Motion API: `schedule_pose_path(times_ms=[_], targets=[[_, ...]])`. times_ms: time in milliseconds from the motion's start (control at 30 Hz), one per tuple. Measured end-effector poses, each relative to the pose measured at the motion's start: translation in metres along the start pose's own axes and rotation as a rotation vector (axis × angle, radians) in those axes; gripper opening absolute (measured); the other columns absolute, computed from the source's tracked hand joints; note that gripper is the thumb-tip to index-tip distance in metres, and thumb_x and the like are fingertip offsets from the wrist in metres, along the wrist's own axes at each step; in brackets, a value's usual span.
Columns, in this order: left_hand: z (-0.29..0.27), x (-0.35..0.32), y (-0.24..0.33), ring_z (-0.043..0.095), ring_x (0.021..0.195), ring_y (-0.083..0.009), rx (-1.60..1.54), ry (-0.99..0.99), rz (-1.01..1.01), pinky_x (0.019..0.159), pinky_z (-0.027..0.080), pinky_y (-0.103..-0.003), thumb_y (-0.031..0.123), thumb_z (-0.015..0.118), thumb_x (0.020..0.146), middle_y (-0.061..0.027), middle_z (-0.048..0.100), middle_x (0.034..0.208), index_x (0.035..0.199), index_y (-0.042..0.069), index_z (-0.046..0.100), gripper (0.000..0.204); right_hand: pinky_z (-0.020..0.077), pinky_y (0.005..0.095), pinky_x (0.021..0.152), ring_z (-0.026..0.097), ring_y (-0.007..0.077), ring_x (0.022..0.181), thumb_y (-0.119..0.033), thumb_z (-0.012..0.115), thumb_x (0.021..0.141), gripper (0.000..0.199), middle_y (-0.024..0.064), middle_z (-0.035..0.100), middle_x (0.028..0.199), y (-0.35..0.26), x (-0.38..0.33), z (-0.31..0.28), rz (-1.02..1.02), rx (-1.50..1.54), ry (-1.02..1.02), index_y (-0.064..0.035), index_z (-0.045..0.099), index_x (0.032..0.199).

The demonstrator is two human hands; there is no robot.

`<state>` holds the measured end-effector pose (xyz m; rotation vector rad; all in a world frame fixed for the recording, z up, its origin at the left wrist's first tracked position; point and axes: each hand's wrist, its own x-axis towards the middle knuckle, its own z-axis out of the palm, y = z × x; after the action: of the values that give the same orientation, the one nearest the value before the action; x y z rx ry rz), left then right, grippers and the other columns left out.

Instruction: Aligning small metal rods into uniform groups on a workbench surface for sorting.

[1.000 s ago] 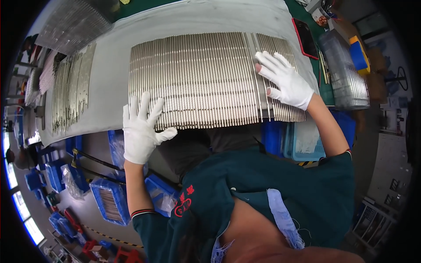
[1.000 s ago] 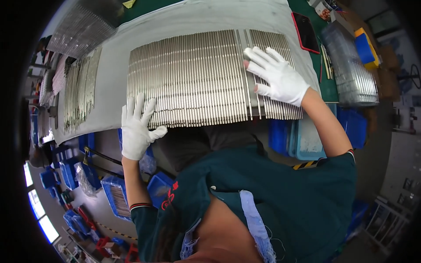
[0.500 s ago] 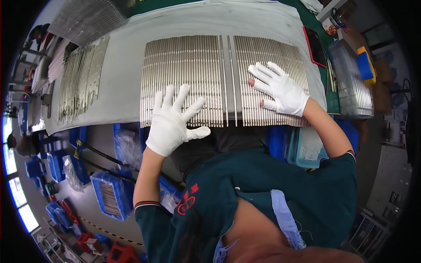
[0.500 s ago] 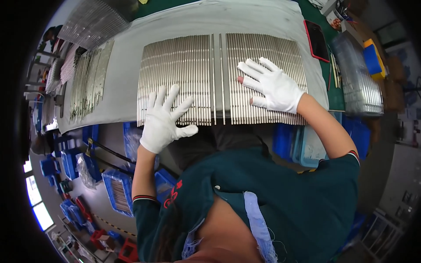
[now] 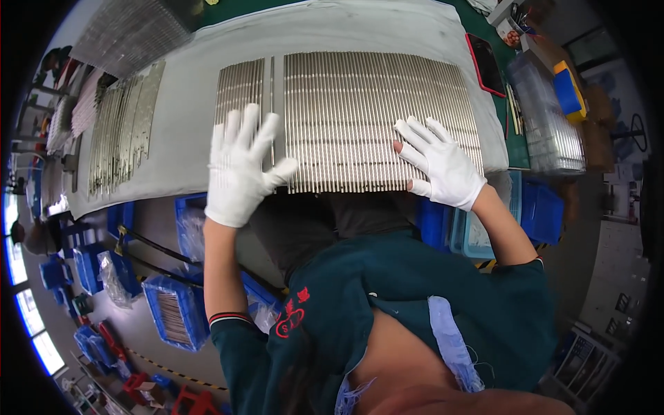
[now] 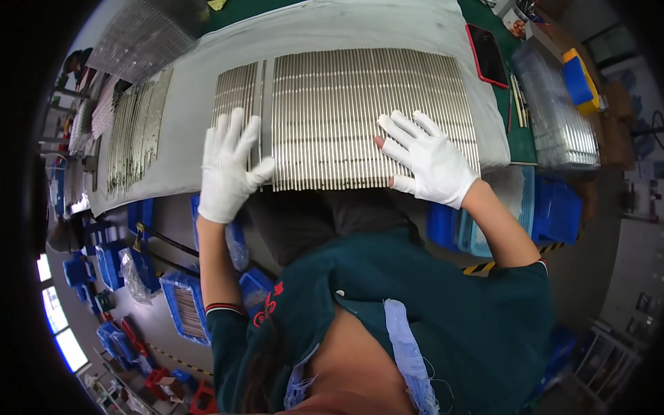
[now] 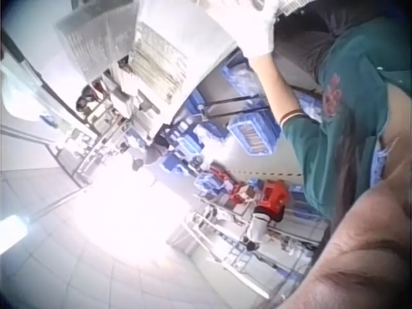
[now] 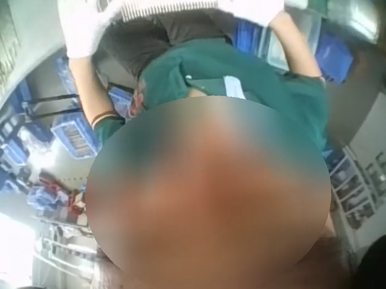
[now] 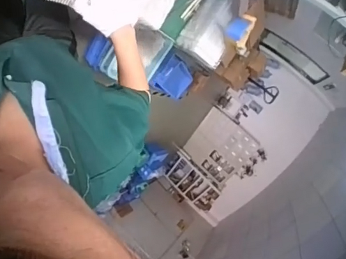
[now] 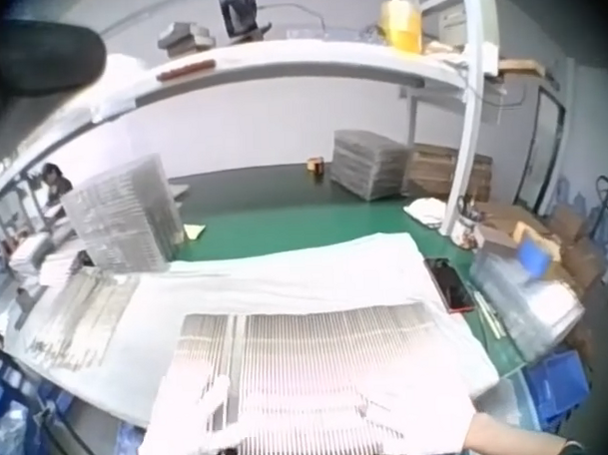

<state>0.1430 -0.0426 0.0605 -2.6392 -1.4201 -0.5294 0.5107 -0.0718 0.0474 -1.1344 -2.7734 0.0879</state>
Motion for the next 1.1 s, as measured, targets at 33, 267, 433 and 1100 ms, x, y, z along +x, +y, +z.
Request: schedule_pose_path(times_ms=[33,267,433,1100], targets=[[0.007,-0.007,-0.026,0.051,0.119,-0.0400,0.130,0.081,-0.060,0.102,0.040,-0.050,0.055,0.064,0.089,-0.0212,0.056,0.136,0.135,0.003,0.059,0.069,0.0261,0.0527,0.121,0.044,0.0393,0.142,-0.048,0.058,0.093,0.063,0.0216,0.047,0.152,-0.001,-0.003,0.002,0.009,-0.004,0.014,-0.0043,0.057,0.138],[0.032,-0.016,-0.046,0.051,0.125,-0.0381,0.085,-0.027,-0.111,0.107,0.040,-0.046,0.044,0.056,0.099,-0.0199,0.056,0.140,0.136,0.001,0.058,0.056,0.0274,0.0521,0.120,0.043,0.0386,0.142,-0.050,0.058,0.092,0.064,0.0211,0.047,0.152,-0.013,0.010,0.005,0.011,0.017,0.014,-0.0042,0.058,0.137],[0.031,0.005,0.002,0.053,0.116,-0.0379,0.005,0.041,0.035,0.102,0.042,-0.046,0.043,0.057,0.098,-0.0194,0.059,0.131,0.130,0.001,0.061,0.053,0.0263,0.0529,0.121,0.041,0.0395,0.143,-0.056,0.054,0.093,0.070,0.0217,0.046,0.153,-0.019,0.015,0.005,0.003,0.026,-0.006,-0.0039,0.056,0.140],[0.045,-0.017,0.049,0.049,0.132,-0.0429,-0.095,-0.083,0.089,0.109,0.038,-0.054,0.065,0.058,0.088,-0.0209,0.054,0.143,0.141,0.004,0.053,0.081,0.0335,0.0463,0.120,0.047,0.0352,0.139,-0.030,0.073,0.082,0.056,0.0175,0.049,0.151,0.057,0.007,-0.069,0.284,-0.287,0.329,-0.0022,0.059,0.129]])
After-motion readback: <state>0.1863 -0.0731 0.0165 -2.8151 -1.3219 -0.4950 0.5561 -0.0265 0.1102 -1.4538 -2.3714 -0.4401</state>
